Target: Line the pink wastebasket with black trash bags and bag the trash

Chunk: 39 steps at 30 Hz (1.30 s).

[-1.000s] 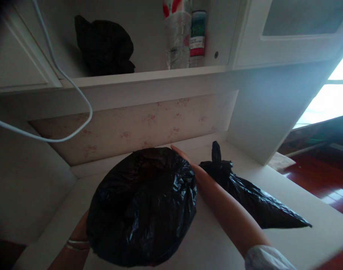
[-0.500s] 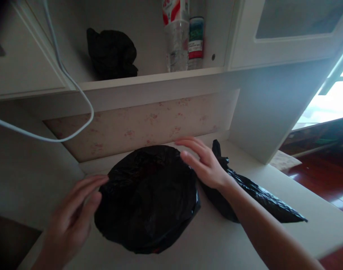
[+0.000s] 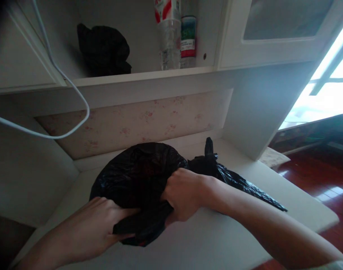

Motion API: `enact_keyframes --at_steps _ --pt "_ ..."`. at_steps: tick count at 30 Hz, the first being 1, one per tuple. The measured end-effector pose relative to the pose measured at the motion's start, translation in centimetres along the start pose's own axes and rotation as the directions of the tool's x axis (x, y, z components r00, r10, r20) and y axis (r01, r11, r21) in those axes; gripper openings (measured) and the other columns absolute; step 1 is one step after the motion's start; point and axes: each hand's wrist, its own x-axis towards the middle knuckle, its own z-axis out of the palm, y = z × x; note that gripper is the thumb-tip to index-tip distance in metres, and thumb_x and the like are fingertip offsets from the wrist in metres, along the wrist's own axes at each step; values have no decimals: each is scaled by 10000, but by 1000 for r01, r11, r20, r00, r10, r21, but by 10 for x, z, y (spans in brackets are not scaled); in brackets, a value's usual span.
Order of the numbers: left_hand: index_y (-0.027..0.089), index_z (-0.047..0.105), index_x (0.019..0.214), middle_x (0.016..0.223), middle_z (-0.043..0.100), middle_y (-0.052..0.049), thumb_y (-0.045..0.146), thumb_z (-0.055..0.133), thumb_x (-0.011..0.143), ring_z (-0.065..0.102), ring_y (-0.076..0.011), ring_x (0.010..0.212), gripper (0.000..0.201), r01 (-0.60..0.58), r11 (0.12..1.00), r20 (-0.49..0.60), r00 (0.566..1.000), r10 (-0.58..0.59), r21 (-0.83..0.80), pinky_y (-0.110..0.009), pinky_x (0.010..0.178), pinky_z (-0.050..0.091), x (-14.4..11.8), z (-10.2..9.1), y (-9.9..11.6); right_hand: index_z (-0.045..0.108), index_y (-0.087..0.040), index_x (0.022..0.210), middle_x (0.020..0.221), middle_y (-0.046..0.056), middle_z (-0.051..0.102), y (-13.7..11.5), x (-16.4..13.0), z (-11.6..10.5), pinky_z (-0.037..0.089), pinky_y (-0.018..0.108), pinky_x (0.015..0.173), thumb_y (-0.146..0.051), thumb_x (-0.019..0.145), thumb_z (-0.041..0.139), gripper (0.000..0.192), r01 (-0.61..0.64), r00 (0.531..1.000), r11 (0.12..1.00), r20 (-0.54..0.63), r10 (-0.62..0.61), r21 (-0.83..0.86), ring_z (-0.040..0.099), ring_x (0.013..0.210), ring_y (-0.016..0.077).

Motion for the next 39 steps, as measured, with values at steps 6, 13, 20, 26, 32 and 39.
enact_keyframes --at_steps 6,13,20,26,32,39 --pt "277 765 683 699 769 3 78 536 835 719 -183 656 339 -54 997 173 984 45 51 -287 711 502 3 -17 -16 811 -196 852 818 70 811 -1 -7 7 418 322 598 -327 908 720 169 70 997 997 -43 -72 -45 755 751 238" --pt "405 716 1373 1497 676 -16 297 836 777 564 -359 1438 618 136 976 18 990 -141 169 -524 1261 341 -31 -16 -19 710 -164 1319 1330 126 757 -4 -19 8 401 425 1186 -421 882 826 520 200 946 979 -268 -182 41 667 1288 296" --pt "251 757 1157 1138 815 -89 367 628 1012 784 -321 1024 225 123 987 21 992 -126 105 -410 884 597 -3 21 45 437 19 1585 1579 300 523 -24 12 4 340 530 1263 -515 814 842 1022 201 969 979 -140 -203 -32 527 1461 420" --pt "224 744 1061 1072 820 -94 106 529 974 794 -310 971 261 94 982 53 993 -104 161 -374 790 574 -5 24 38 657 -72 1395 1232 171 774 -36 49 -12 558 369 923 -469 742 880 796 241 960 964 119 -255 115 729 1130 327" --pt "254 765 1074 1118 821 -63 150 541 1006 782 -323 1052 256 143 981 80 985 -155 133 -418 855 578 -13 21 34 597 -196 587 596 -8 622 -27 82 -6 529 315 696 -558 804 752 450 91 724 927 615 -313 364 689 700 231" --pt "265 792 948 960 831 -14 41 539 912 806 -222 893 340 68 989 2 998 -68 132 -283 772 580 -26 13 23 663 -124 1362 1116 121 792 -31 44 -22 574 353 821 -538 827 804 691 194 904 952 333 -266 235 763 966 297"
